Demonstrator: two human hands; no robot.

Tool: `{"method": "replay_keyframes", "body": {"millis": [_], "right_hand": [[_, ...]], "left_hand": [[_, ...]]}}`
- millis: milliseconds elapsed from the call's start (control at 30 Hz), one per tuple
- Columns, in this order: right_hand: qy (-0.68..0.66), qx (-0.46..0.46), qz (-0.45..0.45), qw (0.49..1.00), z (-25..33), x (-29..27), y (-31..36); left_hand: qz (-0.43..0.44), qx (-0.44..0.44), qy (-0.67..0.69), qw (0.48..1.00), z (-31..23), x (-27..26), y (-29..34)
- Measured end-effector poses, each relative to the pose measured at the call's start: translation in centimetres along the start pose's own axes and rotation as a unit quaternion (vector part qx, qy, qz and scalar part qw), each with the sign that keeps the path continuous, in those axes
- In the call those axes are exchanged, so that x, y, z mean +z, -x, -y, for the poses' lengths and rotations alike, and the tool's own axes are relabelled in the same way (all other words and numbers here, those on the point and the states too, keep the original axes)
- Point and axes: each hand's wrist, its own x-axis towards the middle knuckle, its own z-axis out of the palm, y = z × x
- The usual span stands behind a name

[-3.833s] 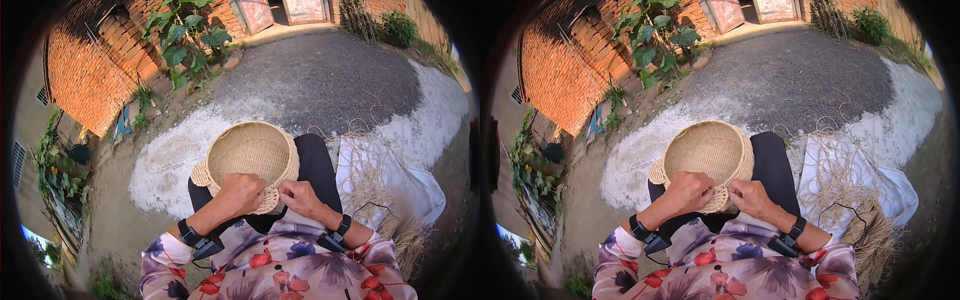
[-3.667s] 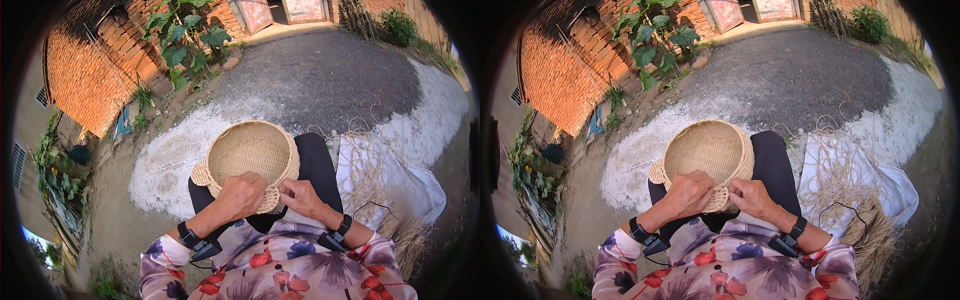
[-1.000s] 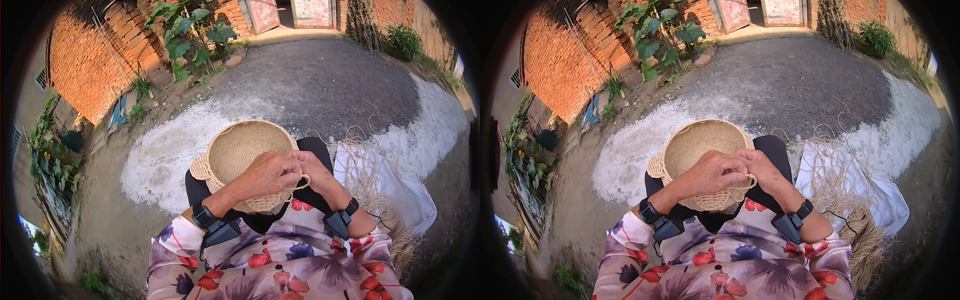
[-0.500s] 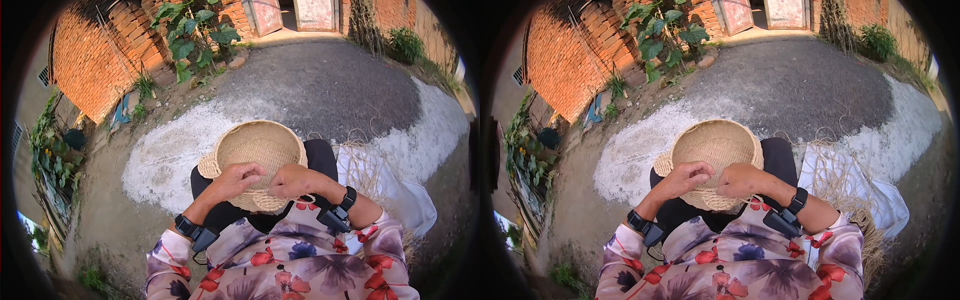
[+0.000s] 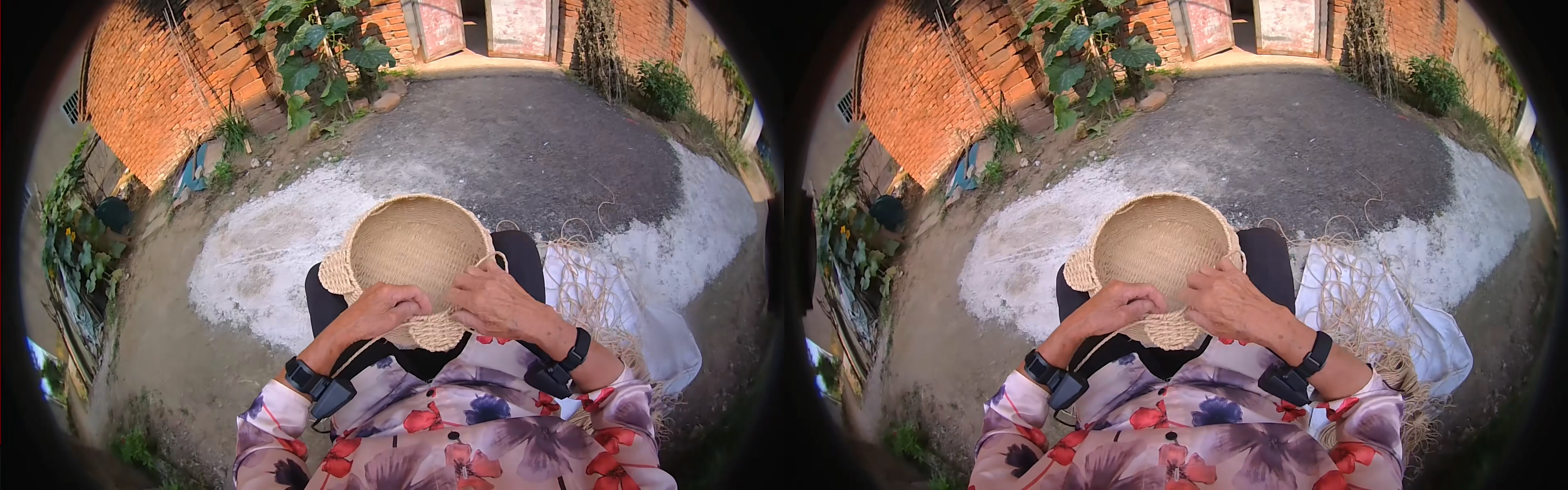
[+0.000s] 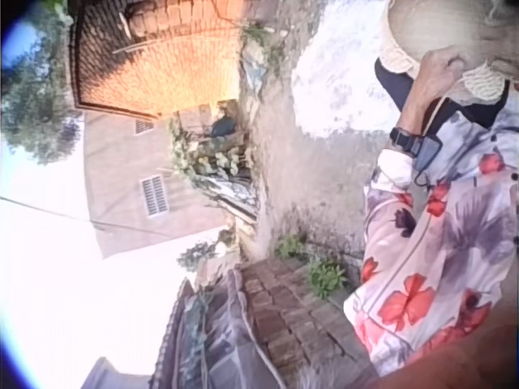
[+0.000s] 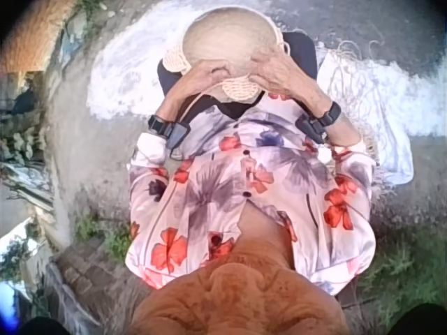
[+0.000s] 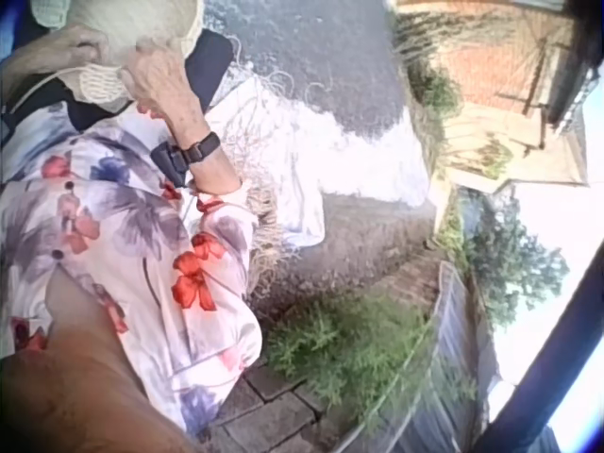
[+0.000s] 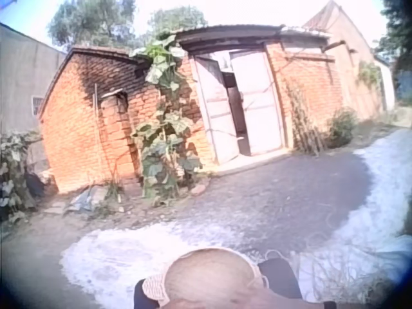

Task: The recorder is weaving a small basket with handles using natural fiber cord outdoors.

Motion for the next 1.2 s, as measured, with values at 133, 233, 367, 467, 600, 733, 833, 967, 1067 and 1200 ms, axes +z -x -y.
{"method": "replay_keyframes", "body": {"millis": [133, 233, 367, 467, 600, 733, 833, 967, 1067, 1200], "right_hand": [[0.012, -0.013, -0.028, 0.999, 0.7, 2.1, -1.1], [0.069, -0.031, -0.067, 0.995, 0.2, 2.7, 0.1], [0.223, 0.166, -0.132, 0.951, -5.1, -0.2, 3.6], [0.283, 0.353, -0.100, 0.886, -9.1, -3.3, 5.8], [-0.015, 0.204, -0.152, 0.967, -7.3, -2.1, 4.5], [-0.047, 0.019, -0.022, 0.998, -2.1, 1.5, 1.0], [0.010, 0.008, -0.034, 0.999, -1.4, 2.6, 0.4], [0.034, 0.113, -0.162, 0.980, -5.9, 1.2, 4.1], [-0.033, 0.489, -0.252, 0.834, -12.2, -3.1, 9.4], [0.380, 0.448, -0.259, 0.766, -13.0, -6.6, 14.9]], "left_hand": [[0.017, -0.019, 0.104, 0.994, 0.9, -0.6, -0.5], [0.038, -0.054, 0.076, 0.995, 1.1, -0.5, -0.7], [0.030, -0.029, 0.060, 0.997, 1.1, -0.3, -0.6], [0.032, -0.028, 0.058, 0.997, 1.1, -0.3, -0.7], [0.042, -0.057, 0.079, 0.994, 1.2, -0.3, -0.9], [0.040, -0.044, 0.080, 0.995, 1.0, -0.3, -1.0], [0.047, -0.074, 0.076, 0.993, 0.8, -0.3, -0.9], [0.050, -0.064, 0.076, 0.994, 0.4, -0.4, -0.8], [0.043, -0.036, 0.056, 0.997, -0.3, 0.1, -0.8], [-0.009, 0.066, -0.098, 0.993, -1.8, 2.6, -0.9]]}}
